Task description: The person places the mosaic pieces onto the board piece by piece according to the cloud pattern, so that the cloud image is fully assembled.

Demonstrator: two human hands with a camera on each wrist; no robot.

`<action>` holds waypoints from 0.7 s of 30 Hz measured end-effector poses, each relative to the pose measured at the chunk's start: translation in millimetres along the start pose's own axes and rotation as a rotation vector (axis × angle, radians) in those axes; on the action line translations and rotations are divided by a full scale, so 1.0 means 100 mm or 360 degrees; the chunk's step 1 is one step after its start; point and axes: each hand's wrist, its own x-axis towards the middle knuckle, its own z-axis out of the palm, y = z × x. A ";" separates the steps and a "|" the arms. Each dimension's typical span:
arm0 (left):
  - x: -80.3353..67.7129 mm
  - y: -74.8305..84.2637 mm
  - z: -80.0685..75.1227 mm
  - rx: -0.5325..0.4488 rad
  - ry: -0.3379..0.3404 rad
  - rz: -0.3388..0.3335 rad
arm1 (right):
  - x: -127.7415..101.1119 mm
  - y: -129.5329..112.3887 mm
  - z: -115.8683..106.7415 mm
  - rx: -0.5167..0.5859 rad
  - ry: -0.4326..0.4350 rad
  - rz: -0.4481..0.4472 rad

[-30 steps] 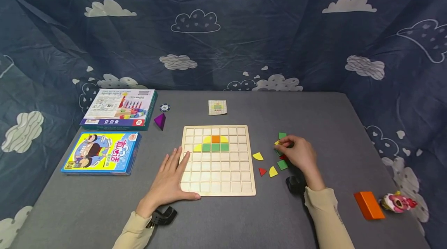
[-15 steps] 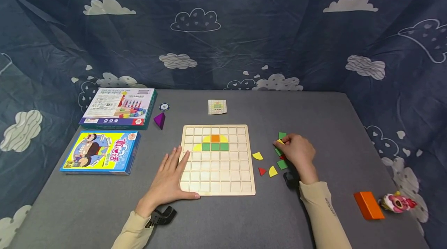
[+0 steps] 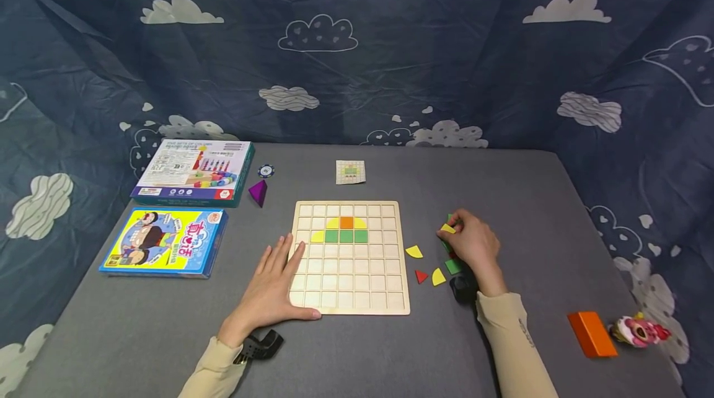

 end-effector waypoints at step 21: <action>0.00 0.00 -0.01 0.0005 -0.0016 -0.0005 | -0.07 -0.15 0.17 0.0449 0.0054 -0.0358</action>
